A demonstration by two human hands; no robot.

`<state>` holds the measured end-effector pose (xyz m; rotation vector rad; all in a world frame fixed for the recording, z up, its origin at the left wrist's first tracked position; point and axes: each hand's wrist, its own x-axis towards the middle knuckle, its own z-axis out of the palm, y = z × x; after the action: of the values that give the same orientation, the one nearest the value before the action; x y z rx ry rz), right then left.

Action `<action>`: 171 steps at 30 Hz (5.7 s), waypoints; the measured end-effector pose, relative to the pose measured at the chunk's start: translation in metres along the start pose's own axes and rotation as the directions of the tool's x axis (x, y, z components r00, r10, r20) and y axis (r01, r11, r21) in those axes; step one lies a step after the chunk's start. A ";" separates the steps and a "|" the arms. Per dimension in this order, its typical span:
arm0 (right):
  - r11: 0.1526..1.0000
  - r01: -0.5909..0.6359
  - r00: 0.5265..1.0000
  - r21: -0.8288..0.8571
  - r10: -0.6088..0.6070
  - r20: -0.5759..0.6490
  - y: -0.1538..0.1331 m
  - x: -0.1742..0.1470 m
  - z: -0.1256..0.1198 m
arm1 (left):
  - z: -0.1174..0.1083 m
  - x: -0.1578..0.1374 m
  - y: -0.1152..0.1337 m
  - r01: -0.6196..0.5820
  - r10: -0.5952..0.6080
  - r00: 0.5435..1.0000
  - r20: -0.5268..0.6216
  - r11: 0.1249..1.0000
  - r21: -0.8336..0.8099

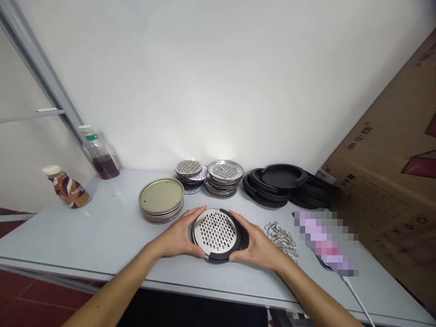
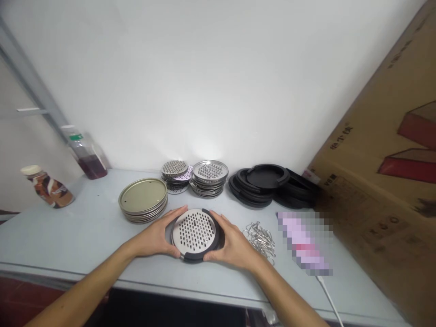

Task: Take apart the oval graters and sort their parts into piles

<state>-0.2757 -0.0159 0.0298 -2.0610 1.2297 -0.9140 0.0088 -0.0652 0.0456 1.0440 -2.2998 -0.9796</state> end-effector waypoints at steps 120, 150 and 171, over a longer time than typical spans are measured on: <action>0.818 -0.319 0.943 -0.479 0.325 -0.073 0.036 -0.014 -0.089 | 0.010 0.008 -0.001 -0.040 0.090 0.946 -0.311 0.986 0.163; 0.778 -0.277 0.933 -0.563 0.357 0.034 0.048 0.006 -0.082 | 0.116 0.128 0.117 0.082 -0.150 0.968 0.203 0.948 0.309; 0.712 -0.337 0.931 0.615 0.348 0.108 -0.023 0.080 0.003 | -0.008 0.057 0.010 -0.213 0.145 0.929 -0.341 0.962 -0.173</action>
<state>-0.2340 -0.0781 0.0664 -1.2433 1.0692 -0.9869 -0.0262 -0.1079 0.0633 0.8218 -1.9379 -0.8766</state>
